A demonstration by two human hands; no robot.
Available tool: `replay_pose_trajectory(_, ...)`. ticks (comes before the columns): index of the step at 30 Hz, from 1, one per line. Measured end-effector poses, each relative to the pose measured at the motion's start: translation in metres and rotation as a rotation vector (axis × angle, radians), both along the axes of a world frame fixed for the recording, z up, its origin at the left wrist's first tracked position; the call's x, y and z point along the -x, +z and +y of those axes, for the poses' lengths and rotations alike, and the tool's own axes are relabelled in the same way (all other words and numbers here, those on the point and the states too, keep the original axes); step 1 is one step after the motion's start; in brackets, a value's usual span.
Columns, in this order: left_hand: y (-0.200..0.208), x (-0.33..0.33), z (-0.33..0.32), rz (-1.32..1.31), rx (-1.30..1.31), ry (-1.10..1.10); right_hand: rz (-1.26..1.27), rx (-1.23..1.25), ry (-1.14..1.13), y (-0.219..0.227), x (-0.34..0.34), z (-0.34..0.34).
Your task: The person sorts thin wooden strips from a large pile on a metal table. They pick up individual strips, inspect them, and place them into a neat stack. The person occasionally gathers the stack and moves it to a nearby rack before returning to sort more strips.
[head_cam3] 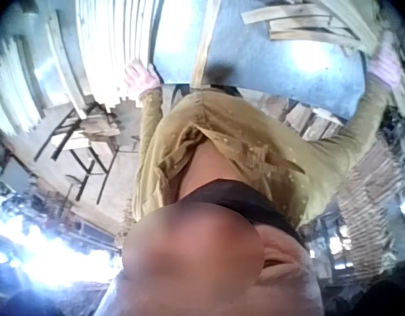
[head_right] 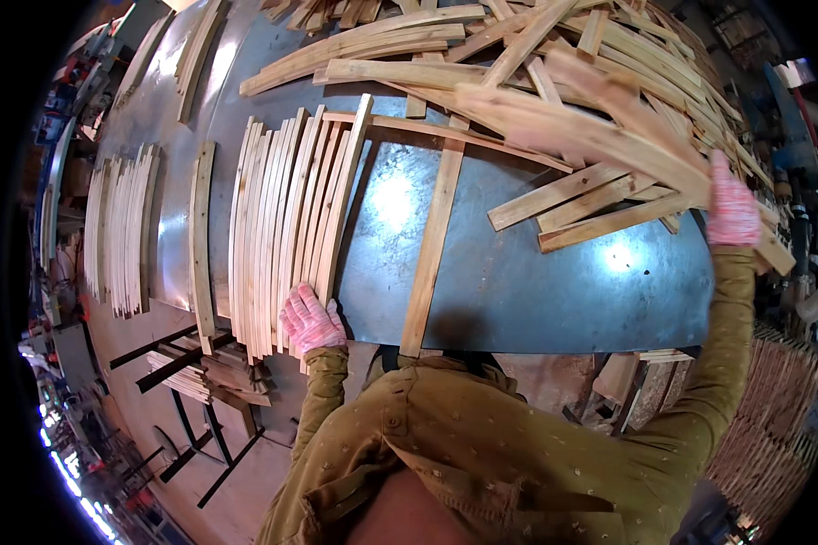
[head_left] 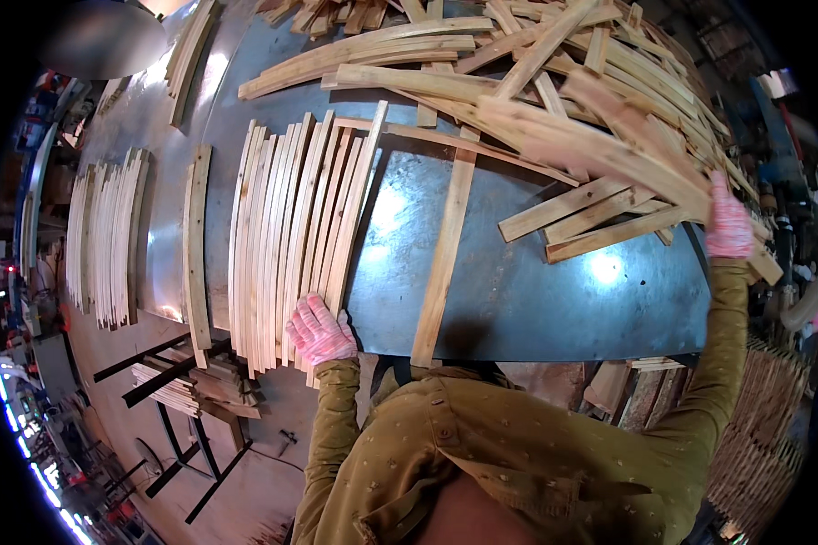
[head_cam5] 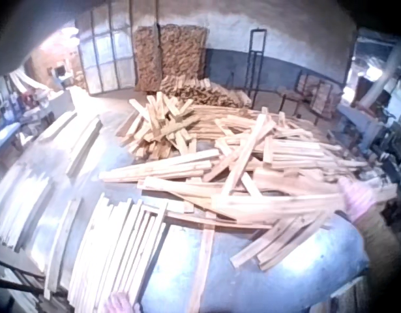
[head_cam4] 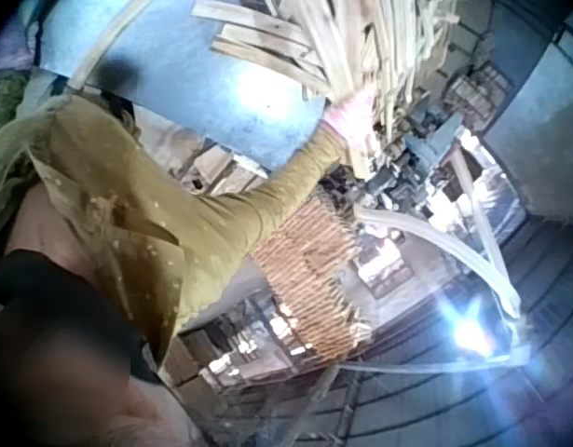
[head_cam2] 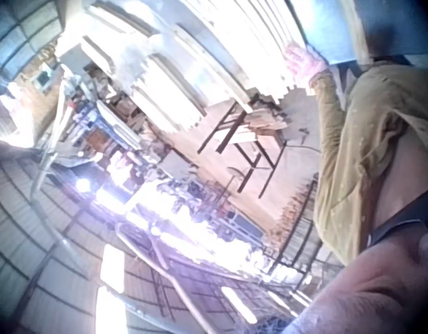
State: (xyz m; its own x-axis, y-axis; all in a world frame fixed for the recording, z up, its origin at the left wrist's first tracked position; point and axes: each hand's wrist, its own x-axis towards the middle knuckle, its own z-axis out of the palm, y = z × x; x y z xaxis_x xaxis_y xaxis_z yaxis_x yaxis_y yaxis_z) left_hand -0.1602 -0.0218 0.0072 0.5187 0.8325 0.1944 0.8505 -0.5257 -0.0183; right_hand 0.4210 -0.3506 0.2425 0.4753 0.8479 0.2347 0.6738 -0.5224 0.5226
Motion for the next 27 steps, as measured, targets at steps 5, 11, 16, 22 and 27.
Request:
replay_pose_trajectory(5, 0.006, -0.002, -0.006, 0.013, 0.020, 0.023, 0.963, -0.801, -0.210, -0.021, 0.035, -0.009)
replay_pose_trajectory(11, 0.059, -0.121, -0.034, -0.829, 0.799, -0.350, 2.387, -0.875, -0.058, -0.147, 0.202, 0.150)
replay_pose_trajectory(16, 0.031, -0.200, 0.018, -0.979, 1.758, 0.121, 2.707, -0.929, -0.381, -0.220, 0.248, 0.227)
replay_pose_trajectory(22, 0.019, -0.179, 0.031, -1.118, 1.746, 0.374, 2.227, -0.772, -0.248, -0.223, 0.240, 0.232)
replay_pose_trajectory(27, 0.023, -0.184, 0.025, -0.875, 1.682, 0.197, 2.351, -1.075, -0.318, -0.241, 0.240, 0.258)
